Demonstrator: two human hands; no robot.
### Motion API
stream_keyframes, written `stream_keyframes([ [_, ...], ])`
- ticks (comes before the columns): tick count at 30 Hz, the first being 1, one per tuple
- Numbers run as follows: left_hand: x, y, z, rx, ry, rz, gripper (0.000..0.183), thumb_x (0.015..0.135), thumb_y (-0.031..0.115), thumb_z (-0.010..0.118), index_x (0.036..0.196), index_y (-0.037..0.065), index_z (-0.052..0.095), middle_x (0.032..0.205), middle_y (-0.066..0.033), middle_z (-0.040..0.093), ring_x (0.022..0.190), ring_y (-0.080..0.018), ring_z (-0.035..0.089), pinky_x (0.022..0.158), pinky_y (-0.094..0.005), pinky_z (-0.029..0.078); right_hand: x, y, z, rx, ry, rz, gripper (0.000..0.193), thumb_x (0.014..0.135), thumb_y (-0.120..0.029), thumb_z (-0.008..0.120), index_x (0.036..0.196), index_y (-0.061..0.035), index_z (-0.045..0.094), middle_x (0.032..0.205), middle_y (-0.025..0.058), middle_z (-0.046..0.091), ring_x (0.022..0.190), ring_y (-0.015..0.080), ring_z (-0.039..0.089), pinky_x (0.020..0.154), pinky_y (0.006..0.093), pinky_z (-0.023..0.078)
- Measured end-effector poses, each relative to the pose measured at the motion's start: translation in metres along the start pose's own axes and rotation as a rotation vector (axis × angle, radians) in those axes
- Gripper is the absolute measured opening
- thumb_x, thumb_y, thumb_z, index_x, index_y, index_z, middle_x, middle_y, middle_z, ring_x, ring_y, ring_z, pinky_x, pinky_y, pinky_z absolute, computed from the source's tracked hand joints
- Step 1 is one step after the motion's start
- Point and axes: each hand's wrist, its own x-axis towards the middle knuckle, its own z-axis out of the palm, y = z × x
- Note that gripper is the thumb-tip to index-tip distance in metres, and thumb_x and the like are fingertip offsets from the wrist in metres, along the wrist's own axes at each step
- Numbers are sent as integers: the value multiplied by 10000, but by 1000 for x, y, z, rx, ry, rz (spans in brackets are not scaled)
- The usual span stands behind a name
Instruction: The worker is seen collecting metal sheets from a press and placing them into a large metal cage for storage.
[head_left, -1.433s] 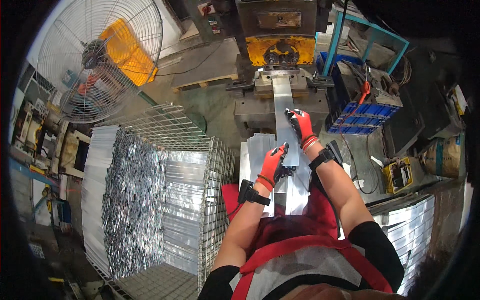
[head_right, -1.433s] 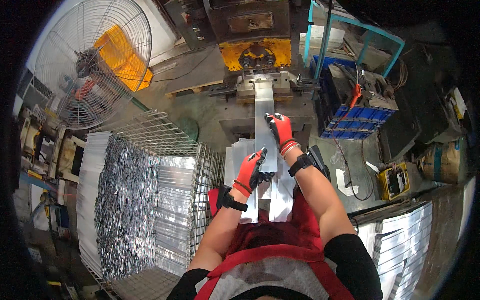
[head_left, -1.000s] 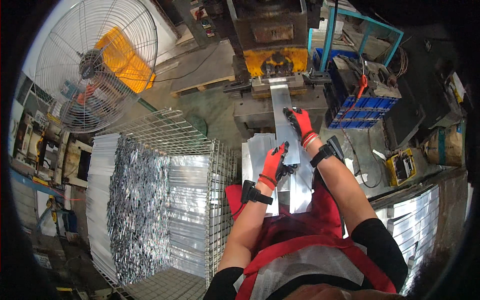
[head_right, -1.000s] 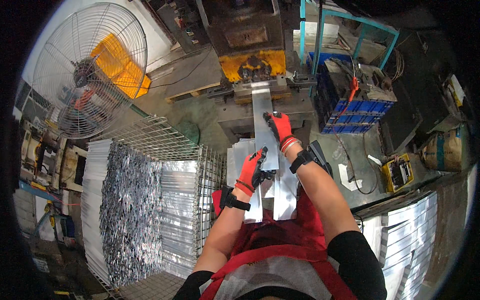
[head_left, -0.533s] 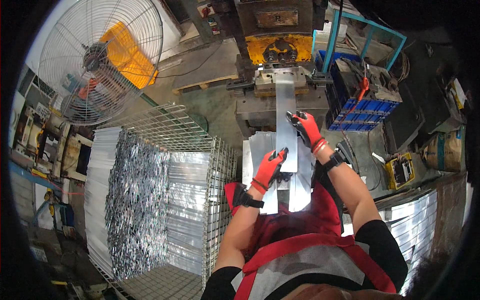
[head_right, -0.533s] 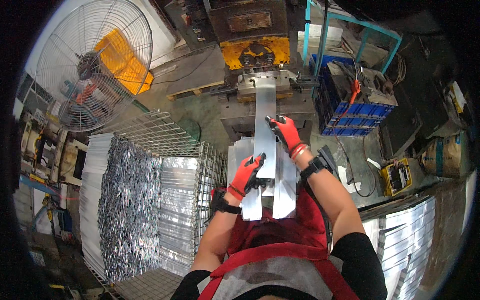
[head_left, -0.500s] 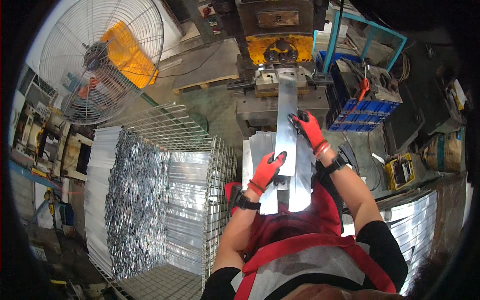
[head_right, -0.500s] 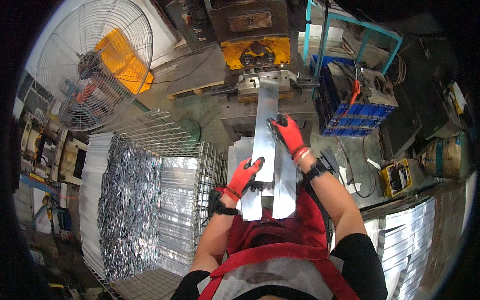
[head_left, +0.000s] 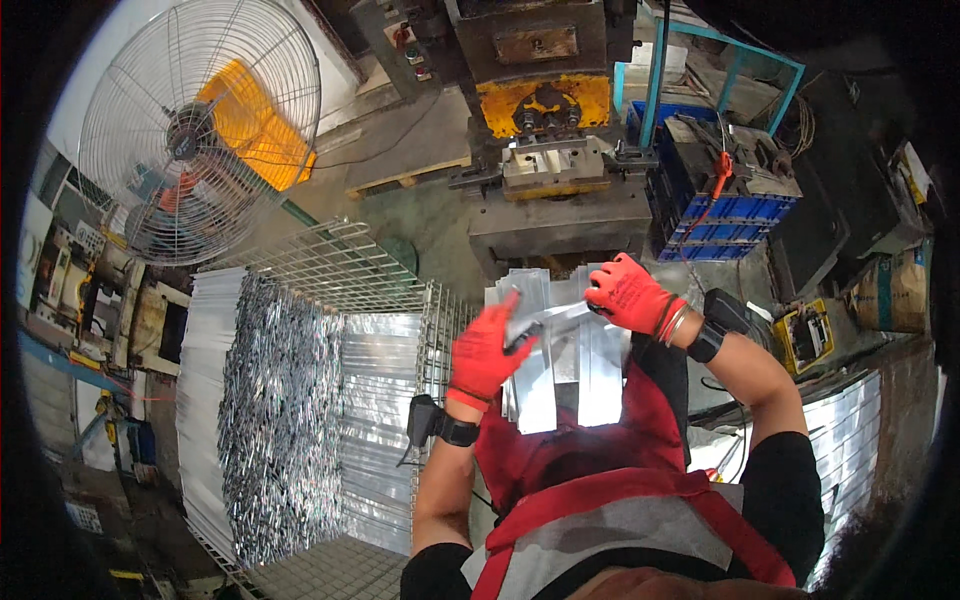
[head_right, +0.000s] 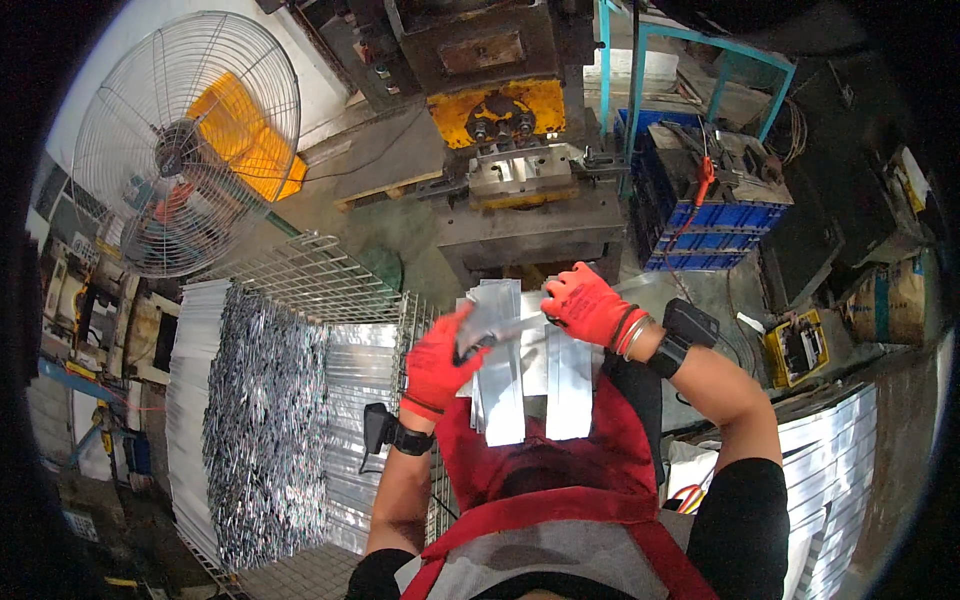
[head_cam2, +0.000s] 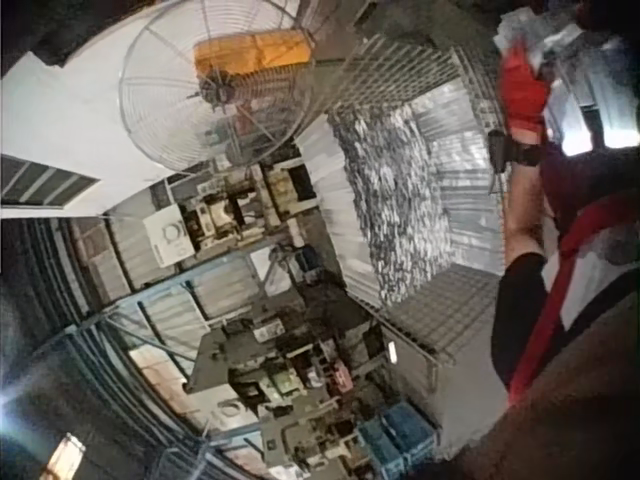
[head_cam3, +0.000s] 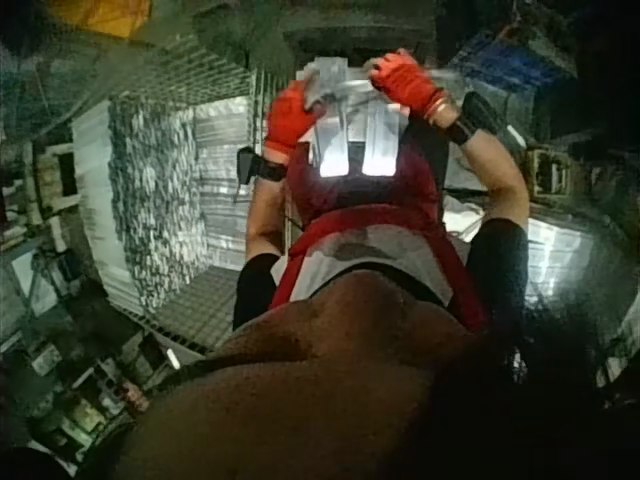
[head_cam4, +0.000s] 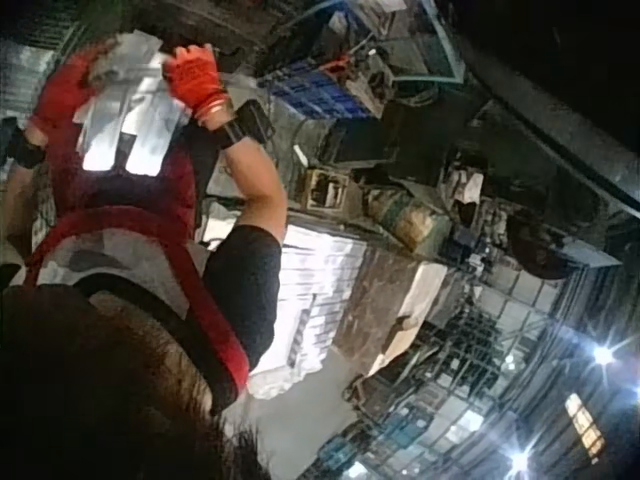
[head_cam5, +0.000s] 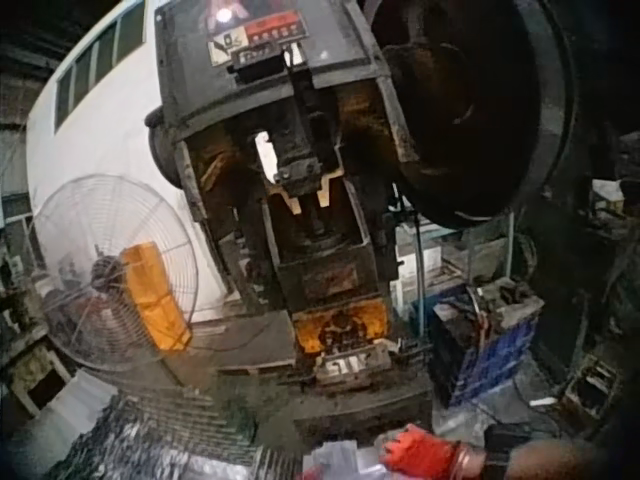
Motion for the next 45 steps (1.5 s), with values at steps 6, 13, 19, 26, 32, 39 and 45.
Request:
stream_keyframes([
  [6,-6,-25,32,-1226,200,-551,345,865,171,518,1176,41,445,1009,-64,551,857,-133,548,752,-271,454,14,24,38,994,384,736,249,707,-233,640,834,-25,588,734,122,596,648,248,562,591,334,421],
  [13,4,12,92,-1752,-231,-782,402,883,409,409,1159,118,438,944,-115,585,577,-236,604,507,-304,510,61,48,61,1272,639,727,297,755,-212,630,565,-50,470,524,-55,372,501,50,339,448,244,306],
  [19,39,11,89,-1793,-324,-707,384,880,387,432,1047,49,503,821,-125,597,556,-195,595,463,-275,498,78,65,76,1495,629,765,211,759,-158,609,584,-115,501,558,-77,416,513,23,366,454,211,302],
  [26,41,-1,120,-1769,-160,-753,277,875,329,468,944,67,524,736,-59,561,498,-202,575,405,-282,475,78,74,82,1587,529,864,170,747,-205,615,612,-138,537,546,-75,415,476,40,373,414,231,279],
  [32,47,16,106,-1687,-166,-803,238,872,317,475,931,88,503,777,-41,505,522,-210,573,420,-289,483,73,83,95,1723,651,844,117,737,-142,600,652,-63,612,612,-45,523,566,59,464,521,228,359],
  [39,43,5,107,-1684,-181,-815,295,858,337,498,1010,85,498,813,-39,492,506,-244,573,397,-282,471,80,73,85,1619,600,791,84,740,-169,613,707,-93,612,571,-60,464,520,52,427,470,206,332],
  [45,45,24,89,-1650,-176,-865,301,858,335,497,1026,85,498,835,-50,504,509,-257,581,381,-282,464,77,65,71,1678,492,1066,106,738,-198,626,707,-98,610,553,-52,445,505,61,430,432,230,331],
])
